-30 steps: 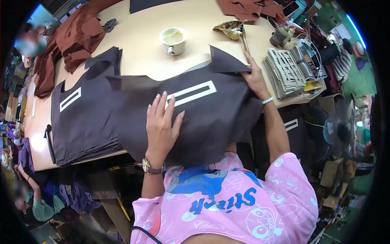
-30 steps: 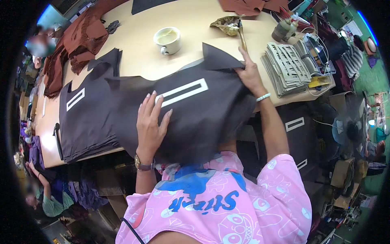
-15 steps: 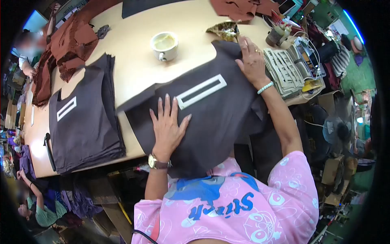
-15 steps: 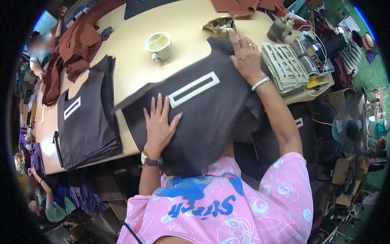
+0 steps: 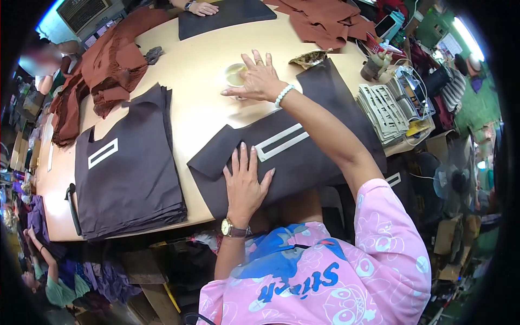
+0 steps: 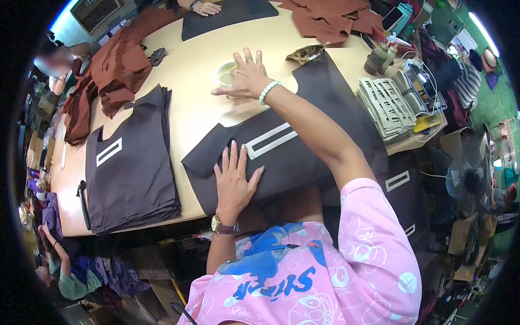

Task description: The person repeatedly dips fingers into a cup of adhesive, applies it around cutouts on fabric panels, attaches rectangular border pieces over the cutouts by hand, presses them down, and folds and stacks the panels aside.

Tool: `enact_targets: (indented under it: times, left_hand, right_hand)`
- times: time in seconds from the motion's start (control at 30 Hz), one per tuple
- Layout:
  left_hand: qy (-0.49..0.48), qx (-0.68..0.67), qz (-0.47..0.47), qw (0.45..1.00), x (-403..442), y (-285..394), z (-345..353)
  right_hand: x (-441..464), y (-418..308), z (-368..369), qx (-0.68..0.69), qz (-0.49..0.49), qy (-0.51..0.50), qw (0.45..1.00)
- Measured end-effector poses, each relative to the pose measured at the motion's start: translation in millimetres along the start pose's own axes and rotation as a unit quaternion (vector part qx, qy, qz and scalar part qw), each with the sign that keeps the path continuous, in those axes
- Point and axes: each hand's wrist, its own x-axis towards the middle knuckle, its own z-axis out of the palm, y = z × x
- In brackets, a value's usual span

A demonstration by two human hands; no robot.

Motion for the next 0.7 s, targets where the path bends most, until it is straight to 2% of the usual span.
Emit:
enact_targets:
  times: [0.03, 0.13, 0.27, 0.3, 0.4, 0.43, 0.53, 0.7]
  left_hand:
    - [0.005, 0.002, 0.004, 1.000, -0.2, -0.6, 0.9]
    - [0.012, 0.007, 0.008, 1.000, -0.7, -1.3, 0.2]
    - [0.010, 0.012, 0.008, 1.000, -0.4, -1.8, 1.6]
    - [0.008, 0.013, 0.009, 1.000, -0.7, -1.9, 2.5]
    - [0.014, 0.024, 0.017, 0.999, -0.9, -2.8, 4.0]
    - [0.011, 0.018, 0.012, 1.000, -1.0, -2.6, 4.0]
    - [0.003, 0.010, 0.008, 1.000, -1.2, -1.1, 2.5]
    - [0.007, 0.014, 0.022, 1.000, -1.5, -0.5, 1.4]
  right_hand:
    - [1.7, -1.4, -5.6, 0.007, 0.000, -0.043, 0.999]
    - [5.2, -1.9, -10.2, 0.010, 0.009, -0.041, 0.999]
    - [-22.1, 5.2, -11.9, 0.015, -0.018, 0.169, 0.985]
    - [-30.7, 7.5, -11.4, -0.026, -0.008, 0.119, 0.992]
    - [-46.4, 12.1, -5.0, -0.044, -0.024, 0.072, 0.996]
    - [-51.8, 12.5, -4.0, -0.029, -0.029, 0.096, 0.995]
    - [-77.6, 17.7, -11.6, 0.017, -0.024, 0.013, 0.999]
    - [-148.3, 52.0, -7.9, 0.174, 0.073, 0.033, 0.982]
